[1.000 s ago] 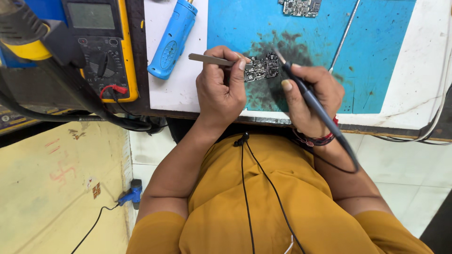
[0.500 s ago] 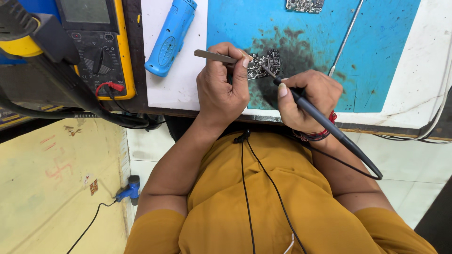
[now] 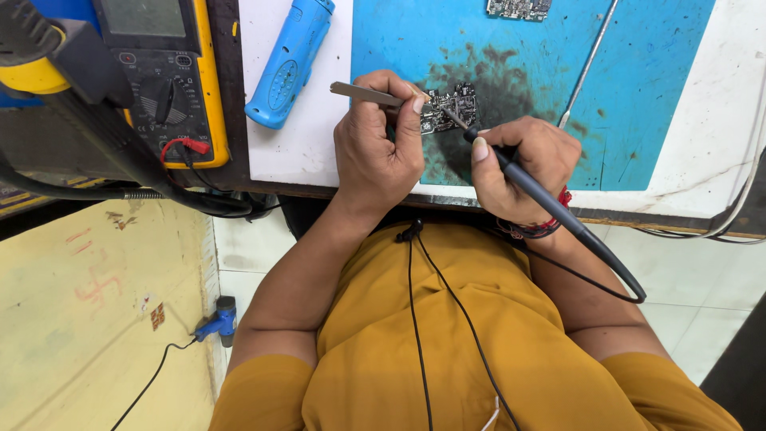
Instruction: The person solders components on a small circuit board at a repair workbench. They hold the board with tweezers in one hand while applying a soldering iron to its contacts with the other, repositioning the board repeatedly and working on different sections, with other boards and a multimeter on the bench.
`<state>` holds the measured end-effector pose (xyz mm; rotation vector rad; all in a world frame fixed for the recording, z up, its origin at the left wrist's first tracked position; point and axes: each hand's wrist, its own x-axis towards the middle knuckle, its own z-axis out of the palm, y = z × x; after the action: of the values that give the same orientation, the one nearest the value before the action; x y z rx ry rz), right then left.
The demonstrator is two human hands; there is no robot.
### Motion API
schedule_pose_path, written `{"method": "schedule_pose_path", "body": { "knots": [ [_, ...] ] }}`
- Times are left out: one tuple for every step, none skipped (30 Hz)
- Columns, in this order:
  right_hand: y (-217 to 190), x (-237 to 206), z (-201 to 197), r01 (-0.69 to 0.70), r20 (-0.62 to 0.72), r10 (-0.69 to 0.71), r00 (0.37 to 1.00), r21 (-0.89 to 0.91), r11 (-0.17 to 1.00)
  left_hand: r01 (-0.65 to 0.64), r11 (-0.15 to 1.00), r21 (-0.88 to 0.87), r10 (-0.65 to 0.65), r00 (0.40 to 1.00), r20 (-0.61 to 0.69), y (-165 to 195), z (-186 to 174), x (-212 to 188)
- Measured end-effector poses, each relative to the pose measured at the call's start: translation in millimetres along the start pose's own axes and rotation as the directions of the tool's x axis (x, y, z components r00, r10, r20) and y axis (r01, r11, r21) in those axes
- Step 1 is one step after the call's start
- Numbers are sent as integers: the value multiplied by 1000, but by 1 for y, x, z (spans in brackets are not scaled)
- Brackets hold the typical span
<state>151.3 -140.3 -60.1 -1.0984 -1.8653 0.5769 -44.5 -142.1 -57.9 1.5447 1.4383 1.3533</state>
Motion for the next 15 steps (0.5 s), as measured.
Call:
{"method": "schedule_pose_path", "body": {
  "knots": [
    [0, 0, 0, -2, -1, 2, 1000, -5, 1000, 1, 1000, -6, -1, 1000, 0, 0, 0, 0],
    [0, 0, 0, 0, -1, 0, 1000, -1, 1000, -3, 1000, 1, 3, 1000, 0, 0, 0, 0],
    [0, 0, -1, 3, -1, -3, 1000, 2, 1000, -7, 1000, 9, 7, 1000, 1, 0, 0, 0],
    [0, 0, -1, 6, -1, -6, 1000, 6, 1000, -11, 1000, 16, 11, 1000, 1, 0, 0, 0],
    [0, -1, -1, 4, 1, -4, 1000, 6, 1000, -7, 1000, 13, 7, 1000, 2, 0, 1, 0],
    [0, -1, -1, 1, 3, -1, 1000, 5, 1000, -2, 1000, 10, 2, 1000, 2, 0, 1, -1],
    [0, -1, -2, -1, 5, 1, 1000, 4, 1000, 3, 1000, 6, -3, 1000, 3, 0, 1, -1],
    [-1, -1, -2, -4, 3, 4, 1000, 4, 1000, 2, 1000, 9, -2, 1000, 1, 0, 1, -1],
    [-1, -2, -3, -6, 0, 6, 1000, 4, 1000, 2, 1000, 12, -2, 1000, 0, 0, 2, -1],
    [-1, -2, -3, -8, -2, 8, 1000, 5, 1000, 1, 1000, 16, -1, 1000, -2, 0, 2, -1],
    [-1, -2, -3, -8, -5, 8, 1000, 6, 1000, 1, 1000, 11, -1, 1000, -2, 0, 2, -1],
    [-1, -1, -3, -7, -7, 7, 1000, 7, 1000, 0, 1000, 7, 0, 1000, -2, 0, 2, -1],
    [-1, -2, -3, -6, -10, 6, 1000, 8, 1000, 0, 1000, 2, 0, 1000, -2, 1, 2, -1],
    [-1, -2, -3, -5, -10, 6, 1000, 7, 1000, -1, 1000, 10, 1, 1000, -2, 1, 2, -1],
    [-1, -2, -3, -5, -11, 5, 1000, 5, 1000, -3, 1000, 17, 3, 1000, -2, 1, 2, -1]
  ]
}}
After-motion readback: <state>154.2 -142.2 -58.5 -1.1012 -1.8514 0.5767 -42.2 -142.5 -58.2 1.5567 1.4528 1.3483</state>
